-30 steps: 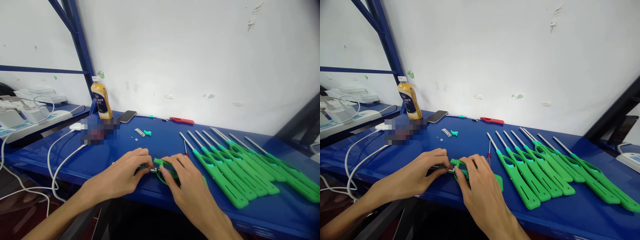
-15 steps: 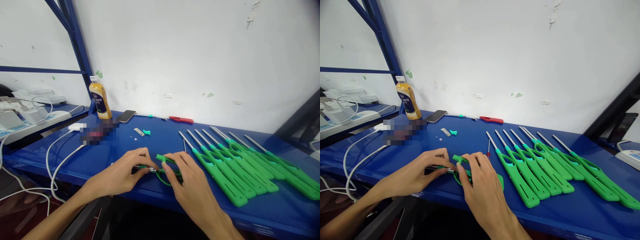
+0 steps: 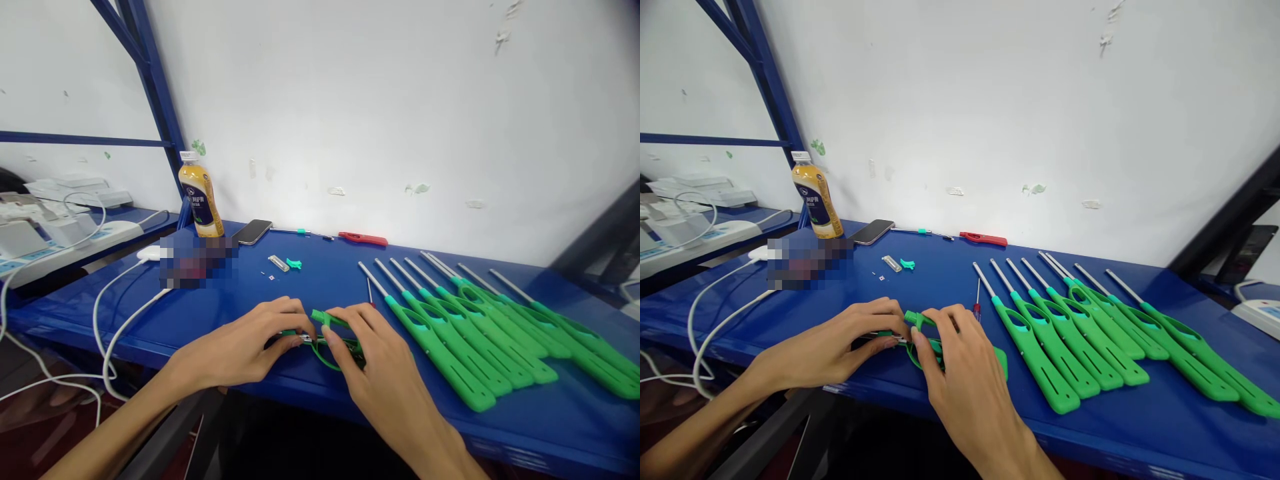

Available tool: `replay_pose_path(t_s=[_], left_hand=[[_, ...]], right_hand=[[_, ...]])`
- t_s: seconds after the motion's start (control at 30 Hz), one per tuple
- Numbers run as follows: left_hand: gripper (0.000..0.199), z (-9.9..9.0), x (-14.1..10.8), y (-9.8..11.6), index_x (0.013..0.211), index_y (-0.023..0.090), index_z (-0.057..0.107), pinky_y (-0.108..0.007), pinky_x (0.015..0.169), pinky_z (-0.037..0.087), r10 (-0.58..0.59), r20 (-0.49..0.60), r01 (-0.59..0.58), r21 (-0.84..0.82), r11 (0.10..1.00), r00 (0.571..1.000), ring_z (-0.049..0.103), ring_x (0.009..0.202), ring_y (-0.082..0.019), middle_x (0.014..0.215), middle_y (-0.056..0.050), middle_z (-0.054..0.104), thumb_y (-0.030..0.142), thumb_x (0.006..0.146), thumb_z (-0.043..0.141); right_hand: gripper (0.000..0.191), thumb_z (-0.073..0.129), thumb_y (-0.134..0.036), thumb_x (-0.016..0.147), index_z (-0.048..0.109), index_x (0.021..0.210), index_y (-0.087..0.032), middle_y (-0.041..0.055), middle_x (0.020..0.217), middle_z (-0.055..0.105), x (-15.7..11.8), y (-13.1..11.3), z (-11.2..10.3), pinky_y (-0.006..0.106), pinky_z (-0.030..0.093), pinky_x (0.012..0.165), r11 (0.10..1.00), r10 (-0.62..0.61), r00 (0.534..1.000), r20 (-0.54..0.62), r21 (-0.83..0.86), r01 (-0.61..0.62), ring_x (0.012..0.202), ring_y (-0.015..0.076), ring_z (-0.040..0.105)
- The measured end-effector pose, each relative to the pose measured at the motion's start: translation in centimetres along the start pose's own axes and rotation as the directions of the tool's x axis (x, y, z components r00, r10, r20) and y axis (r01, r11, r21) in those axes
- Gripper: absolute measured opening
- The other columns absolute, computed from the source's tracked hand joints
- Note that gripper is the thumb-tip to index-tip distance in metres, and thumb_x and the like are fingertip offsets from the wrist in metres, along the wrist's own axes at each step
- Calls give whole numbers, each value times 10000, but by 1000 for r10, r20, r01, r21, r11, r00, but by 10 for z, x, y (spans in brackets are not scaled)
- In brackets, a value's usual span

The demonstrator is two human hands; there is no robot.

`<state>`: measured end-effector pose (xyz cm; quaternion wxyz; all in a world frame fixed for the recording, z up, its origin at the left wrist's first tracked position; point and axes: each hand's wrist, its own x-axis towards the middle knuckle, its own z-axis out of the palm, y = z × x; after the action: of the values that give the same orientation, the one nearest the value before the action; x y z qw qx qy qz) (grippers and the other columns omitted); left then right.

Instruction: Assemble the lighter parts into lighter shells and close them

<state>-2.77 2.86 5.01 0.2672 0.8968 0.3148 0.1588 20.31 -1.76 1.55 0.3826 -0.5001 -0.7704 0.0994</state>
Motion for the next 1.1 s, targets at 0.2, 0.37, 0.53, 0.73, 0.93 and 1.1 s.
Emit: replay_pose_path(t_s=[0.2,0.37,0.53,0.73,0.93,1.1], left_hand=[[224,2,2,-1,1135,295,682,-275,1008,415,-13,-34,11,-36,999,999,609,1057,-159,1126,15,618,169,1103,501],[199,3,3,-2,1054,246,707,-273,978,447,19,-69,-26,-97,995,997,627,1021,-155,1111,-3,622,154,1081,533],[181,3,3,-2,1014,230,686,-276,950,451,28,-78,-34,-83,996,997,621,977,-154,1086,-6,623,156,1076,533],[182,3,1,0,1023,247,633,-272,945,427,5,-31,-6,-21,1000,1000,595,991,-162,1089,1,595,155,1087,490],[192,4,0,0,1049,253,625,-277,931,435,1,-17,-1,6,1000,1000,593,989,-169,1103,-9,580,186,1106,454],[183,5,-2,-2,1060,247,634,-269,913,442,-9,-31,10,20,1000,999,609,990,-165,1132,-12,600,197,1105,464]], right_hand=[[232,507,-386,1107,657,1241,-270,51,1162,703,-1,1,1,441,531,893,999,-14,1000,11,-36,14,1056,266,681],[228,527,-370,1104,645,1276,-279,46,1191,704,-2,2,3,422,536,865,996,-6,1000,26,-87,8,1067,263,689],[222,537,-365,1100,639,1274,-273,47,1183,709,-3,2,4,434,542,854,992,-19,999,31,-125,23,1047,273,696],[210,530,-370,1102,643,1252,-275,51,1174,717,-2,3,6,428,547,819,991,-20,1000,6,-133,21,1032,282,701],[242,527,-353,1107,653,1283,-244,58,1160,731,-1,0,-2,406,547,910,994,-98,989,-111,-54,93,1045,249,702],[235,562,-330,1094,679,1293,-285,25,1161,744,-3,-3,-30,300,562,887,986,-131,955,-265,64,153,1050,183,715]])
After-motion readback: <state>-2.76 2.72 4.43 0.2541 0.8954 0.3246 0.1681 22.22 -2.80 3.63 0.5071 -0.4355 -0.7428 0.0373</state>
